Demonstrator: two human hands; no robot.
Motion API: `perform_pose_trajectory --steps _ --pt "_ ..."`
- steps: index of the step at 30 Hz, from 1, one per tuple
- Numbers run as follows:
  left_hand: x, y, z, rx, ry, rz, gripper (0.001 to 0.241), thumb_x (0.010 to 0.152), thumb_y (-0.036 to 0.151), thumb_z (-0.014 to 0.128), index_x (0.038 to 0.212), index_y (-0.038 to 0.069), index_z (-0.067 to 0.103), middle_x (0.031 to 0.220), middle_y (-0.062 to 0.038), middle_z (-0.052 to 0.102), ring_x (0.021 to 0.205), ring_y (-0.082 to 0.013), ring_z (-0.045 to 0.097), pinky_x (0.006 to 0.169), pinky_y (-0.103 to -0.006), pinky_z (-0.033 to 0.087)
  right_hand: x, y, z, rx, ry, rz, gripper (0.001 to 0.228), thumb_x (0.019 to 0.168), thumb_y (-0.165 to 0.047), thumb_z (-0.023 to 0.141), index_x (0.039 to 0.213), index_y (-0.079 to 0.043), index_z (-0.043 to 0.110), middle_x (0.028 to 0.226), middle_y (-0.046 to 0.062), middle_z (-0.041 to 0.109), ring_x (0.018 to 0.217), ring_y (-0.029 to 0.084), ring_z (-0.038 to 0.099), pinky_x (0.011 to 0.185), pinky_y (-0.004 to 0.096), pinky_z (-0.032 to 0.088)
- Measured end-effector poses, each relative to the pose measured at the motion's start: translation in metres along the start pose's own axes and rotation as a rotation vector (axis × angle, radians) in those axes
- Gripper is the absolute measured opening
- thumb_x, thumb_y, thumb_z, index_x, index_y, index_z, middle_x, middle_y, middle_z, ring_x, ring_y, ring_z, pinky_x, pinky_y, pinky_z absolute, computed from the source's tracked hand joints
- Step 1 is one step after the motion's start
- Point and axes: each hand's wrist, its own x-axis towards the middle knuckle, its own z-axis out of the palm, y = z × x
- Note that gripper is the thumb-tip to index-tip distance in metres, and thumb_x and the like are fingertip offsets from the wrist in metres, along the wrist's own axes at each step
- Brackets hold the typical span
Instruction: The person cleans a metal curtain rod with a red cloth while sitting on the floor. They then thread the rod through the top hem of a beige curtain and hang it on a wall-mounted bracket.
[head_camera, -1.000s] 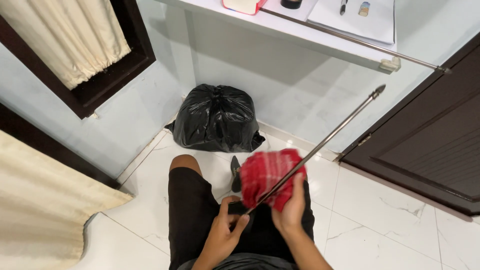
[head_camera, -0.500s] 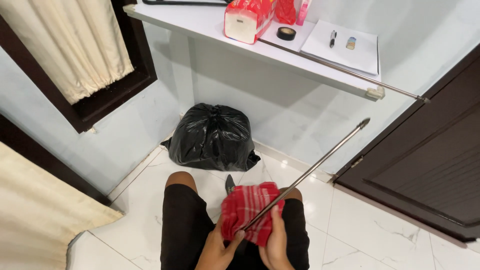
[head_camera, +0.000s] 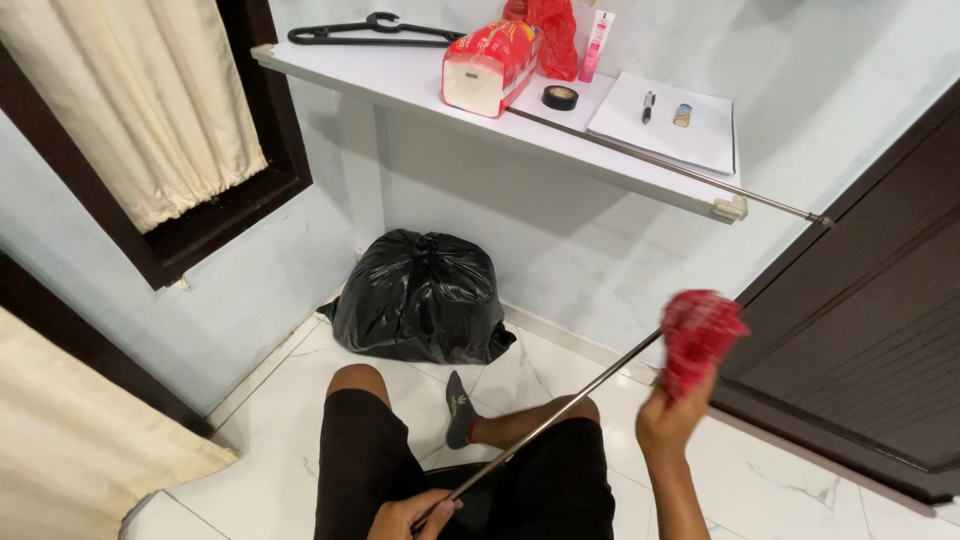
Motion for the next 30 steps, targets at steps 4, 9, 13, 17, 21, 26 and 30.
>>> perform_pose_trajectory --steps 4,9,13,17,21,26,30 --pt "0.004 -0.013 0.001 0.096 0.035 -0.056 0.031 0.092 0.031 0.068 0.116 0.017 0.082 0.090 -0.005 0.085 0.082 -0.0132 0.084 0.081 -0.0257 0.064 0.000 -0.060 0.030 -0.118 -0.279 -0.207 0.056 0.084 0.008 0.059 0.140 -0.002 0.058 0.148 0.012 0.057 0.147 0.034 0.044 0.116 0.053 0.041" --pt "0.000 -0.020 -0.001 0.088 0.183 0.018 0.029 0.092 0.028 0.069 0.114 0.016 0.083 0.089 -0.006 0.085 0.078 -0.0118 0.084 0.075 -0.0269 0.062 -0.089 -0.130 0.035 0.149 -0.572 -0.086 0.070 0.075 0.016 0.059 0.142 -0.005 0.058 0.153 0.010 0.053 0.149 0.033 0.037 0.124 0.059 0.018" --pt "0.007 -0.046 0.009 0.091 0.263 0.200 0.028 0.089 0.026 0.073 0.112 0.012 0.083 0.085 -0.010 0.085 0.077 -0.0129 0.085 0.073 -0.0271 0.065 -0.114 -0.142 0.025 0.203 -0.707 -0.151 0.071 0.062 0.008 0.062 0.132 -0.002 0.064 0.149 0.011 0.056 0.148 0.035 0.036 0.119 0.062 0.021" --pt "0.000 -0.032 0.007 0.056 0.281 0.161 0.027 0.089 0.024 0.072 0.111 0.013 0.084 0.079 -0.008 0.085 0.068 -0.0132 0.083 0.066 -0.0263 0.063 -0.069 -0.101 0.036 0.116 -0.457 -0.255 0.054 0.080 0.005 0.057 0.132 -0.004 0.064 0.149 0.012 0.059 0.148 0.036 0.047 0.125 0.055 0.032" --pt "0.009 -0.050 0.012 0.049 0.321 0.324 0.023 0.087 0.021 0.076 0.106 0.012 0.084 0.081 -0.005 0.086 0.070 -0.0111 0.084 0.067 -0.0245 0.066 -0.014 -0.092 0.039 0.107 -0.259 0.004 0.058 0.082 0.013 0.051 0.139 0.001 0.057 0.151 0.025 0.051 0.145 0.041 0.046 0.121 0.052 0.035" --pt "0.028 -0.077 0.013 0.113 0.304 0.228 0.022 0.086 0.019 0.074 0.105 0.014 0.085 0.078 -0.007 0.083 0.068 -0.0130 0.083 0.066 -0.0258 0.065 -0.201 -0.053 0.078 0.106 -0.755 -0.579 0.049 0.092 -0.009 0.066 0.140 -0.004 0.061 0.156 0.016 0.053 0.147 0.037 0.043 0.118 0.057 0.027" --pt "0.046 -0.123 0.018 0.277 0.342 0.602 0.034 0.089 0.013 0.067 0.120 0.001 0.073 0.098 -0.011 0.079 0.074 -0.0147 0.080 0.070 -0.0270 0.062 -0.205 -0.064 0.069 0.113 -0.779 -0.622 0.045 0.097 -0.024 0.070 0.139 -0.009 0.065 0.156 0.009 0.059 0.151 0.028 0.048 0.124 0.054 0.032"
